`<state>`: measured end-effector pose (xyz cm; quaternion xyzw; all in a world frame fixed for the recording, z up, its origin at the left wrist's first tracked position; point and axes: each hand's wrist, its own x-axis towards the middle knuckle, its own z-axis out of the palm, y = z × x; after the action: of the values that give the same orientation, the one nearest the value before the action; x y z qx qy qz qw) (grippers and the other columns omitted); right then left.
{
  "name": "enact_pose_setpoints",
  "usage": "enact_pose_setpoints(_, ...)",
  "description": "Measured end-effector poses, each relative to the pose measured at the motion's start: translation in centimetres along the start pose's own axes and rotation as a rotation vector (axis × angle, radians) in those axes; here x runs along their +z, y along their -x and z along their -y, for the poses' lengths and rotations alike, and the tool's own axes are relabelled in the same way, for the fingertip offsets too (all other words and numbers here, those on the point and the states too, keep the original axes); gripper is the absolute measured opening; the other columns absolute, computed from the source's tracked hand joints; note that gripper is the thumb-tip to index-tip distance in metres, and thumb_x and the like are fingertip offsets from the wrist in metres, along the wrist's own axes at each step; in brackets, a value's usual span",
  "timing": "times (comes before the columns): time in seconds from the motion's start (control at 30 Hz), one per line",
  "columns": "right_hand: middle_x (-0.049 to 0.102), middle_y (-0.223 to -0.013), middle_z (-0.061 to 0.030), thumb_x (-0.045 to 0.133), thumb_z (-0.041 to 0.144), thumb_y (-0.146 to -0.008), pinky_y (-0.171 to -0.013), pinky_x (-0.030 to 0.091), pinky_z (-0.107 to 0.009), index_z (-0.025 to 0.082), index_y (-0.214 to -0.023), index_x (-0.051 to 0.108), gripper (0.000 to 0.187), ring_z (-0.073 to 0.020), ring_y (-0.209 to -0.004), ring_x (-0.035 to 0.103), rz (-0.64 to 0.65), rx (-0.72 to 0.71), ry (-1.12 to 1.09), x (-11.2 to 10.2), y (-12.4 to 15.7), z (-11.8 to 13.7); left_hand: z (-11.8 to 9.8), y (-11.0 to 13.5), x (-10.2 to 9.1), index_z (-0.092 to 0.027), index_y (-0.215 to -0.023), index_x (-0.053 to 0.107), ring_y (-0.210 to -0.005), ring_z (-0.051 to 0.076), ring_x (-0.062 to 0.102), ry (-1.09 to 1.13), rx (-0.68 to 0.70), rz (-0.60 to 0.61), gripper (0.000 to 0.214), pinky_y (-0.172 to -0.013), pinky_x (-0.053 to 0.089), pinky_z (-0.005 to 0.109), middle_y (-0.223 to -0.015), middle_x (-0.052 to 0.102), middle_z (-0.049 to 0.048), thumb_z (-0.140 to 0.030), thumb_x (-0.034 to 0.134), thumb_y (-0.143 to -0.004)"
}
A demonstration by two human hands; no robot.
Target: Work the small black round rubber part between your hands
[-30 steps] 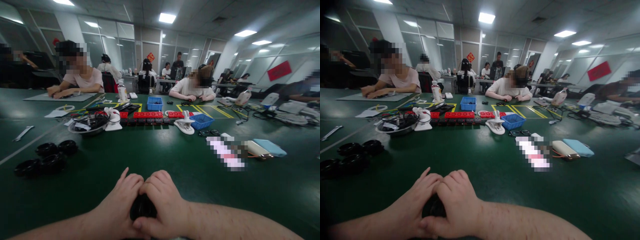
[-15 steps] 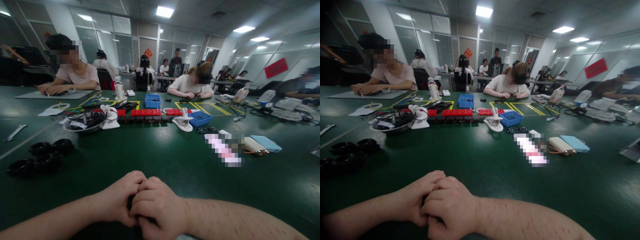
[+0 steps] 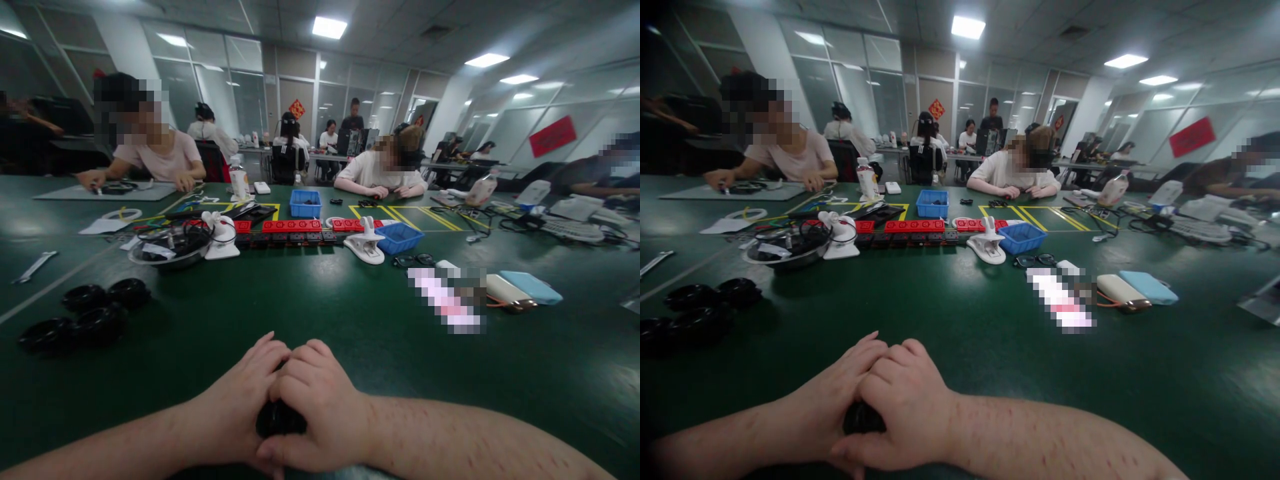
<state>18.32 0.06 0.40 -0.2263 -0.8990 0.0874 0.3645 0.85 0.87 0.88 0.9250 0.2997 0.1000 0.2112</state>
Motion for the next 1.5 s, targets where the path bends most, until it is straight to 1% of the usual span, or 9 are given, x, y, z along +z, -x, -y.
enact_pose_setpoints(0.17, 0.056, -0.069, 0.0016, 0.057, 0.046, -0.072, -0.068, 0.035, -0.029, 0.019, -0.073, 0.050, 0.028, -0.0133, -0.072, 0.048, 0.078, -0.045, 0.042, 0.0, 0.1, -0.1, -0.3, -0.1, 0.4, -0.022, -0.096, 0.059, -0.100, 0.025, 0.047, 0.026, 0.008, -0.025, 0.039, -0.104, 0.027, 0.048, -0.104, 0.051, 0.0037, -0.032, 0.071, -0.060)
enact_pose_setpoints(0.33, 0.061, -0.074, 0.0017, 0.052, 0.034, -0.073, -0.078, 0.038, -0.031, 0.020, -0.081, 0.053, 0.017, -0.0140, -0.078, 0.051, 0.199, -0.145, -0.050, -0.2, 0.1, -0.2, -0.3, -0.3, -0.4, -0.024, -0.094, 0.059, -0.099, 0.025, 0.046, 0.147, 0.069, 0.023, 0.041, -0.096, 0.038, 0.040, -0.106, 0.050, 0.0018, -0.026, 0.071, -0.055)
enact_pose_setpoints(0.47, 0.065, -0.079, 0.0037, 0.045, 0.022, -0.065, -0.089, 0.036, -0.032, 0.021, -0.078, 0.053, 0.015, -0.0144, -0.083, 0.052, 0.257, -0.230, -0.121, -0.6, -0.2, -0.1, -0.5, -0.4, -1.0, -0.022, -0.103, 0.054, -0.101, 0.024, 0.047, 0.215, 0.021, 0.028, 0.050, -0.094, 0.041, 0.036, -0.107, 0.049, 0.0030, -0.018, 0.065, -0.055)
enact_pose_setpoints(0.63, 0.066, -0.083, 0.0023, 0.044, 0.027, -0.071, -0.092, 0.034, -0.032, 0.020, -0.086, 0.054, 0.019, -0.0148, -0.088, 0.053, 0.191, -0.231, -0.153, -0.7, -0.3, 0.0, -0.6, -0.4, -1.2, -0.023, -0.119, 0.045, -0.106, 0.028, 0.047, 0.166, 0.036, 0.065, 0.068, -0.101, 0.033, 0.045, -0.112, 0.051, 0.0051, -0.034, 0.072, -0.058)
enact_pose_setpoints(0.8, 0.062, -0.087, -0.0040, 0.038, 0.055, -0.081, -0.078, 0.037, -0.033, 0.016, -0.092, 0.055, 0.044, -0.0158, -0.083, 0.052, -0.013, -0.064, -0.112, -0.4, -0.1, 0.1, -0.3, 0.0, -0.6, -0.025, -0.124, 0.043, -0.114, 0.032, 0.043, 0.046, 0.028, 0.088, 0.074, -0.106, 0.016, 0.058, -0.121, 0.047, 0.0078, -0.047, 0.071, -0.059)
enact_pose_setpoints(0.93, 0.058, -0.073, -0.0014, 0.047, 0.051, -0.077, -0.070, 0.036, -0.032, 0.017, -0.077, 0.056, 0.035, -0.0149, -0.072, 0.049, 0.046, 0.017, -0.019, -0.2, 0.0, 0.1, -0.4, 0.2, 0.2, -0.023, -0.119, 0.047, -0.112, 0.033, 0.044, 0.000, -0.021, 0.057, 0.069, -0.105, 0.012, 0.062, -0.115, 0.050, 0.0083, -0.046, 0.071, -0.058)
enact_pose_setpoints(1.07, 0.058, -0.070, -0.0013, 0.052, 0.041, -0.074, -0.070, 0.036, -0.031, 0.017, -0.074, 0.056, 0.025, -0.0151, -0.072, 0.050, 0.108, 0.014, -0.002, -0.2, -0.1, 0.0, -0.5, 0.1, 0.7, -0.020, -0.101, 0.055, -0.101, 0.028, 0.049, 0.004, -0.083, -0.041, 0.047, -0.106, 0.017, 0.056, -0.100, 0.052, 0.0051, -0.032, 0.070, -0.058)
enact_pose_setpoints(1.27, 0.062, -0.075, -0.0026, 0.043, 0.025, -0.072, -0.075, 0.039, -0.029, 0.014, -0.076, 0.059, 0.021, -0.0143, -0.075, 0.051, 0.060, -0.140, -0.135, -0.4, -0.3, 0.0, 0.1, -0.2, 0.5, -0.022, -0.086, 0.057, -0.092, 0.022, 0.048, 0.125, -0.002, -0.017, 0.039, -0.090, 0.042, 0.038, -0.094, 0.049, 0.0010, -0.018, 0.068, -0.049)
enact_pose_setpoints(1.5, 0.066, -0.080, -0.0006, 0.042, 0.024, -0.073, -0.088, 0.038, -0.029, 0.016, -0.080, 0.061, 0.022, -0.0154, -0.084, 0.050, 0.134, -0.368, -0.149, -0.5, -0.4, -0.2, -0.2, -0.6, -1.0, -0.022, -0.097, 0.058, -0.095, 0.022, 0.050, 0.239, 0.038, 0.071, 0.048, -0.088, 0.044, 0.033, -0.099, 0.052, 0.0013, -0.021, 0.070, -0.051)
